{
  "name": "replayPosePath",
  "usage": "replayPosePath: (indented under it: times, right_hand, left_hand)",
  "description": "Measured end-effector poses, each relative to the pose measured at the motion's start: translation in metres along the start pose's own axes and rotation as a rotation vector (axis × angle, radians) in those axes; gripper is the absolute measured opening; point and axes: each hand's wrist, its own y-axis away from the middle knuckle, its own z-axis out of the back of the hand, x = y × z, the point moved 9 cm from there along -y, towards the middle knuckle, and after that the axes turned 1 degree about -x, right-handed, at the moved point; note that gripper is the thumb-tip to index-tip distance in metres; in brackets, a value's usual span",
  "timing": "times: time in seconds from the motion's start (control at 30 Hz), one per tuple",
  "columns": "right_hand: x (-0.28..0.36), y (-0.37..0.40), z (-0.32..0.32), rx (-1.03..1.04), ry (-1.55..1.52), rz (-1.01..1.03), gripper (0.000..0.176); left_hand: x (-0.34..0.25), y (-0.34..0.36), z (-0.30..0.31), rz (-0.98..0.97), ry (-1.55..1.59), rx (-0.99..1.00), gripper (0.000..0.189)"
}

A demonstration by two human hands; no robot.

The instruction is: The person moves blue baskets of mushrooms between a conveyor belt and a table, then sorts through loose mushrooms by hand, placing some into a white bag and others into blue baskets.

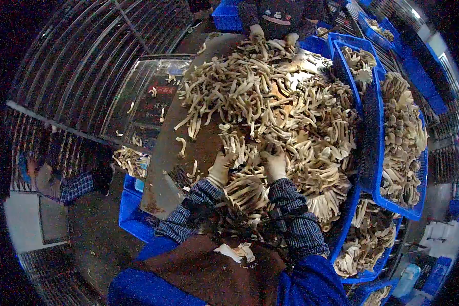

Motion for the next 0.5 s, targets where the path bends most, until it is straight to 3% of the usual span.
replayPosePath:
  times: [0.07,0.13,0.17,0.2,0.23,0.27,0.3,0.33,0.37,0.43,0.47,0.5]
  right_hand:
    - [0.019,0.003,-0.005,0.018,0.374,0.334,0.035]
    - [0.031,0.009,-0.012,-0.105,1.055,0.496,0.036]
    - [0.027,0.005,-0.012,-0.106,1.056,0.494,0.036]
    - [0.015,-0.005,0.002,-0.163,0.8,0.353,0.031]
    - [0.029,0.002,0.001,-0.054,0.348,0.007,0.031]
    - [0.045,0.021,-0.002,-0.1,-0.08,-0.343,0.034]
    - [0.037,0.015,-0.018,0.089,-0.188,-0.212,0.046]
    - [0.013,0.012,-0.022,0.087,-0.185,-0.214,0.046]
    - [0.014,0.011,-0.03,0.148,0.15,0.083,0.055]
    - [0.005,0.01,-0.049,0.203,0.487,0.383,0.065]
    - [-0.02,-0.003,-0.042,0.131,0.358,0.161,0.066]
    - [-0.022,-0.002,-0.042,0.129,0.321,0.068,0.065]
  left_hand:
    - [0.008,-0.005,-0.003,-0.015,0.081,0.127,0.034]
    - [0.013,-0.008,-0.002,-0.005,0.106,0.159,0.034]
    - [0.019,-0.011,-0.001,0.006,0.128,0.191,0.035]
    - [0.038,-0.026,0.013,0.01,0.129,0.192,0.035]
    - [0.049,-0.047,0.03,-0.22,-0.092,0.221,0.031]
    - [0.042,-0.046,0.027,-0.333,-0.204,0.241,0.029]
    - [0.035,-0.044,0.024,-0.45,-0.311,0.248,0.027]
    - [0.049,-0.047,0.019,-0.309,-0.186,0.355,0.027]
    - [0.042,-0.034,0.006,-0.192,-0.11,0.353,0.029]
    - [0.023,-0.007,-0.016,0.037,0.075,0.273,0.034]
    - [0.016,0.003,-0.024,0.108,0.129,0.227,0.037]
    - [0.01,0.008,-0.03,0.145,0.126,0.188,0.041]
